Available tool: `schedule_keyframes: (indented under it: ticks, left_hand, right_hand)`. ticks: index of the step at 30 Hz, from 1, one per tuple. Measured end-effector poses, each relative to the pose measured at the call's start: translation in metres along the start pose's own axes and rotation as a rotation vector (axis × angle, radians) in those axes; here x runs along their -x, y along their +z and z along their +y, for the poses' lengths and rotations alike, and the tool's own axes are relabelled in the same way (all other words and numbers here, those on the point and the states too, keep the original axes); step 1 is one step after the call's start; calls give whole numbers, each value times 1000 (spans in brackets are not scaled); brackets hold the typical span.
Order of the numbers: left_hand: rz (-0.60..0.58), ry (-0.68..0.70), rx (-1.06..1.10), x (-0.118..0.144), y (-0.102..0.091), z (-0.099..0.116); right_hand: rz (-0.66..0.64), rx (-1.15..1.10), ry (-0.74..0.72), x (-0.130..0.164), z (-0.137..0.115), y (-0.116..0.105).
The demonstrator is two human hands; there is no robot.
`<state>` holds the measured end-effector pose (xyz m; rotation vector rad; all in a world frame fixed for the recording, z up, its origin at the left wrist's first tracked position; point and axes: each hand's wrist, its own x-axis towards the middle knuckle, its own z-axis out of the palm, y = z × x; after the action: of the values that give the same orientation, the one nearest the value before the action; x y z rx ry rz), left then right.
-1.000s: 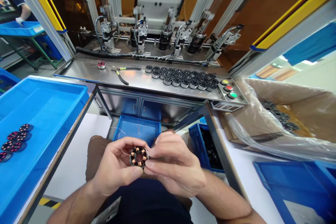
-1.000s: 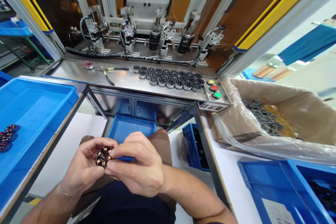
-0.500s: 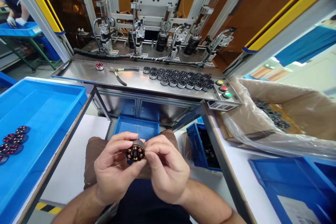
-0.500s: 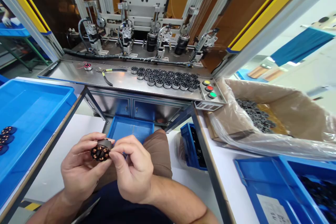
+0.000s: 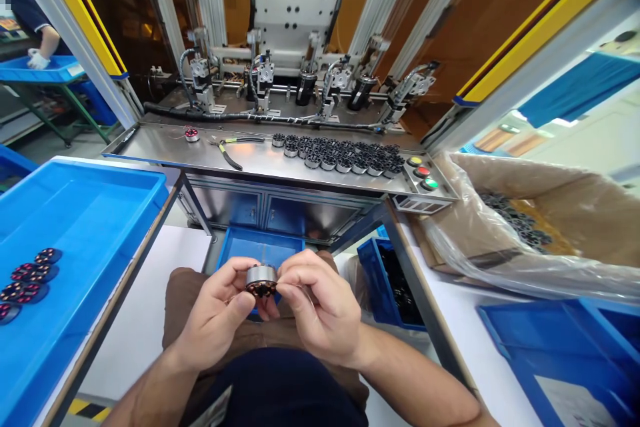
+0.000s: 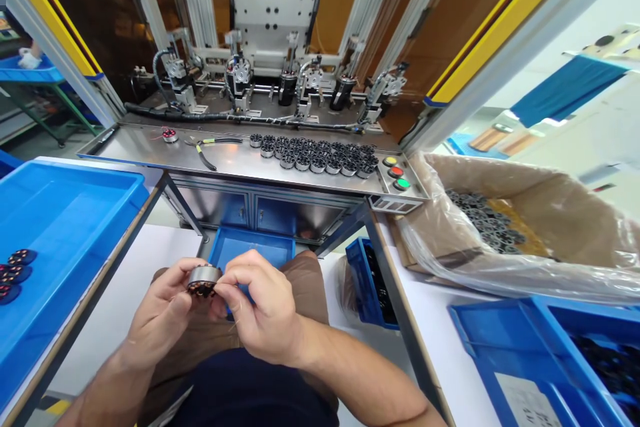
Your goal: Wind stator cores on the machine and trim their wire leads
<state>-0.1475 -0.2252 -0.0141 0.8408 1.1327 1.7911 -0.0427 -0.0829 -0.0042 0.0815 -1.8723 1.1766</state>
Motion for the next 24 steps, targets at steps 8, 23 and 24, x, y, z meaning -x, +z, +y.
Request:
schedule_keyframes:
  ticks: [8, 23, 24]
  left_hand:
    - [-99, 61, 99, -3, -3, -2]
    - [-27, -104, 150, -10, 2, 7]
    - [-76, -186, 152, -11, 2, 7]
  right_hand:
    - [37, 26, 91, -3, -1, -2]
    - [-110, 71, -102, -13, 3, -13]
    - [-122, 91, -131, -13, 3, -14]
